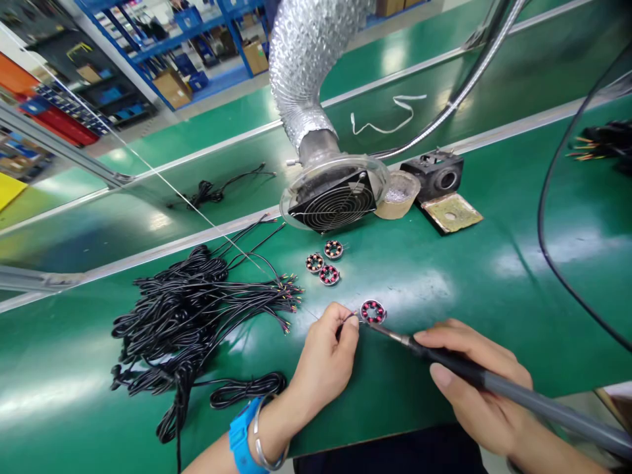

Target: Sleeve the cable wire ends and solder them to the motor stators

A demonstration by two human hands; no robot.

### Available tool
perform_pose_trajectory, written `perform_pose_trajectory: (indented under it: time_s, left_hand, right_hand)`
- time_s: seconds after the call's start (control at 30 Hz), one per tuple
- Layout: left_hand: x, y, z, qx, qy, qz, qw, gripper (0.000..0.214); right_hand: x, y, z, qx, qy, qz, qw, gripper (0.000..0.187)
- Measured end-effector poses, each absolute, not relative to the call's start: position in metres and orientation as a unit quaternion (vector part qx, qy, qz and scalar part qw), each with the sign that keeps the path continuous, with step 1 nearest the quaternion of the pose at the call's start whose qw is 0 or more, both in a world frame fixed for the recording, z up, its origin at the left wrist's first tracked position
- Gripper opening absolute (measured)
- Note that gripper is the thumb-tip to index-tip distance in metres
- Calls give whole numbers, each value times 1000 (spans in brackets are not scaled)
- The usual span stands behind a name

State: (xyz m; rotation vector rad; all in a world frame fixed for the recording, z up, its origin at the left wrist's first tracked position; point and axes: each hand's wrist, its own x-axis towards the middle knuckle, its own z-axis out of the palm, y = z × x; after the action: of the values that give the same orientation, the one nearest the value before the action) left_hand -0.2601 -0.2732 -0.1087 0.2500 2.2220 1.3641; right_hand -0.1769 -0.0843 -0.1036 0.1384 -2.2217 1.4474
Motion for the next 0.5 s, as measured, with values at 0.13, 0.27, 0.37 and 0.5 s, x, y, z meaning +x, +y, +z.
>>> perform_pose_trajectory:
  time_s: [0.13, 0.27, 0.37, 0.5]
  left_hand:
    - [-259, -274, -108, 96, 820, 500, 262, 23]
    - [-259, -274, -109, 101, 821, 497, 263, 24]
    - [-260, -275, -110, 102, 822, 495, 264, 24]
    - [-259, -275, -110, 100, 824, 492, 264, 25]
  right_hand:
    - [-179, -85, -99, 55, -812, 529, 239, 24]
    - [-182, -86, -95, 61, -816, 521, 242, 22]
    - [-180, -86, -96, 63, -811, 525, 250, 22]
    - [-179, -87, -96, 54, -796, 537, 274, 24]
